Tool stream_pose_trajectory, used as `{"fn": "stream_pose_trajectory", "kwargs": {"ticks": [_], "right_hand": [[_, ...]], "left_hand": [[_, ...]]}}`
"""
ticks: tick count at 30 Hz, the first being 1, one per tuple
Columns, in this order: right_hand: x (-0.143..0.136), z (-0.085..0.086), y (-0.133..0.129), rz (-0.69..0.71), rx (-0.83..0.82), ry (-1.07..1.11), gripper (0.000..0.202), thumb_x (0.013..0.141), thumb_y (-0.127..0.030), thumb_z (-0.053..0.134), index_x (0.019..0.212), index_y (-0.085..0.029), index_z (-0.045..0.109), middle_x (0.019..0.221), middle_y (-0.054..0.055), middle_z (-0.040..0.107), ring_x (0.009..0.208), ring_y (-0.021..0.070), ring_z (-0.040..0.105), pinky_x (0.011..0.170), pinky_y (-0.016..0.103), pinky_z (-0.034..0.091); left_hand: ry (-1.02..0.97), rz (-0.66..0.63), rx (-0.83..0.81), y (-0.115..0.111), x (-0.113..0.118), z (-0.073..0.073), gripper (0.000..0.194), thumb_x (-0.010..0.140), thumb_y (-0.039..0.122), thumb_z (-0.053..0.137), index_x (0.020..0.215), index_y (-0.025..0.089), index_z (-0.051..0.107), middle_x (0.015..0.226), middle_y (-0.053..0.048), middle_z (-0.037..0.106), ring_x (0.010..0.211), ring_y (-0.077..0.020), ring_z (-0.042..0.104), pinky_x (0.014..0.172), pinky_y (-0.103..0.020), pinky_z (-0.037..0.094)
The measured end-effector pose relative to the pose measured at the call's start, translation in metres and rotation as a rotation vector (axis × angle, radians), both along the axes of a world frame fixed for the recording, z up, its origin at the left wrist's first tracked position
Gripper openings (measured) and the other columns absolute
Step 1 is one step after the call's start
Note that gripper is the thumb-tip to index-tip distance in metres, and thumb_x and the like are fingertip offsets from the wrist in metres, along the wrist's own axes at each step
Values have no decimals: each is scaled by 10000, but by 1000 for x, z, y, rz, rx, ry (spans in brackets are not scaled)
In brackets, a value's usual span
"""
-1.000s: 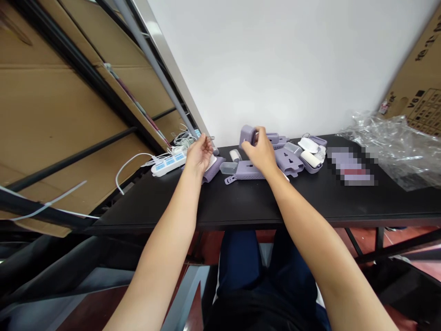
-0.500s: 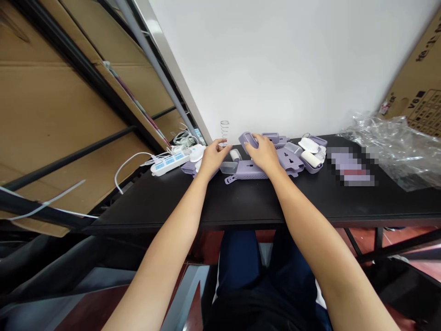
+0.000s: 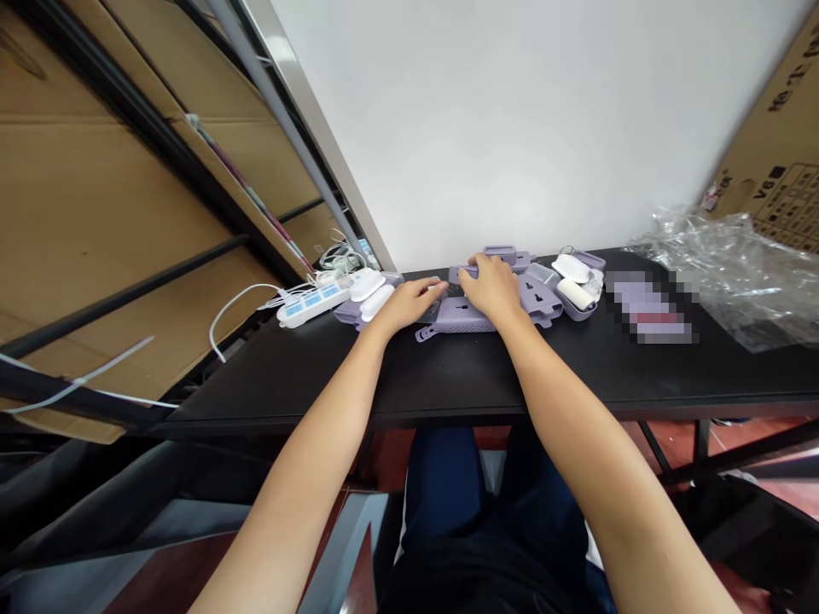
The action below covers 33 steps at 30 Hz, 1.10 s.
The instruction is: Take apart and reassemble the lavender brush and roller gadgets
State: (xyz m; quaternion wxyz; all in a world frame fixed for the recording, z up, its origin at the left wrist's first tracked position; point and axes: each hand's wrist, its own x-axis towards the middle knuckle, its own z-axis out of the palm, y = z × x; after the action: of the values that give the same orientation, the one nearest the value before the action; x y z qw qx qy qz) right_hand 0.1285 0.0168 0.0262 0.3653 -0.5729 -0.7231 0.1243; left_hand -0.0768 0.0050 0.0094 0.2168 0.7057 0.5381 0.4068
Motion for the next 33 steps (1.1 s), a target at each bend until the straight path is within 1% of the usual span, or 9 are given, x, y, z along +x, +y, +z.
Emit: {"fn": "stream_pose_trajectory", "kwargs": {"ticks": [4, 8, 10, 11, 15, 18, 24, 29, 33], "right_hand": [[2, 1, 0, -50, -28, 19, 392, 952, -389, 508, 1219, -211, 733, 1311, 194, 683, 1245, 414, 619, 1045, 582, 486], [3, 0, 0, -84, -33, 33, 331, 935, -363, 522, 1130, -214, 744, 1267, 198, 674, 1194, 420, 610, 1013, 611, 482], [3, -1, 1, -121, -20, 40, 291, 928, -343, 527, 1074, -218, 746, 1248, 194, 668, 1195, 420, 591, 1016, 621, 470], [3, -1, 1, -137, -8, 43, 278, 926, -333, 526, 1055, -219, 745, 1241, 192, 666, 1201, 420, 580, 1018, 623, 464], [2, -2, 1, -146, 38, 49, 266, 936, -307, 512, 1043, -224, 741, 1216, 190, 672, 1204, 411, 563, 1021, 610, 458], [2, -1, 0, -132, 52, 44, 276, 955, -316, 505, 1073, -226, 738, 1220, 184, 675, 1207, 404, 568, 1032, 601, 453], [2, 0, 0, -117, 72, 46, 294, 990, -326, 483, 1109, -225, 732, 1249, 175, 686, 1220, 393, 581, 1045, 584, 449], [1, 0, 0, -94, 88, 50, 305, 1000, -336, 465, 1104, -222, 728, 1242, 176, 698, 1215, 399, 584, 1031, 586, 447], [1, 0, 1, -87, 76, 33, 299, 1012, -331, 462, 1114, -228, 724, 1250, 168, 703, 1205, 384, 596, 1028, 564, 453]], "left_hand": [[-55, 86, 138, -3, -2, 9, 424, 1012, 551, 524, 968, 238, 808, 735, -50, 685, 841, -260, 660, 865, -335, 451], [139, 438, 302, -8, -8, 20, 323, 1025, 419, 500, 982, 243, 767, 937, -95, 742, 1016, -284, 664, 958, -366, 436], [276, 594, 256, -11, -11, 23, 270, 1000, 351, 512, 1018, 240, 757, 1031, -118, 756, 1090, -312, 651, 993, -406, 432], [338, 631, 208, -12, -12, 23, 272, 992, 337, 510, 1054, 235, 755, 1078, -134, 759, 1127, -334, 641, 1000, -432, 435], [538, 603, 37, -15, -15, 19, 331, 952, 354, 565, 1184, 195, 741, 1280, -227, 713, 1273, -450, 558, 995, -541, 451], [599, 620, -15, -15, -20, 17, 384, 909, 318, 622, 1254, 182, 722, 1386, -262, 648, 1329, -484, 527, 1000, -567, 458], [521, 590, -120, -13, -29, 18, 370, 903, 324, 635, 1245, 211, 719, 1291, -214, 732, 1218, -448, 645, 977, -528, 475], [520, 541, -44, -12, -29, 15, 370, 917, 174, 536, 1231, 207, 727, 1271, -193, 753, 1221, -400, 664, 976, -482, 469], [467, 538, 14, -12, -30, 16, 378, 918, 139, 510, 1210, 194, 744, 1241, -185, 766, 1207, -377, 673, 995, -459, 470]]}}
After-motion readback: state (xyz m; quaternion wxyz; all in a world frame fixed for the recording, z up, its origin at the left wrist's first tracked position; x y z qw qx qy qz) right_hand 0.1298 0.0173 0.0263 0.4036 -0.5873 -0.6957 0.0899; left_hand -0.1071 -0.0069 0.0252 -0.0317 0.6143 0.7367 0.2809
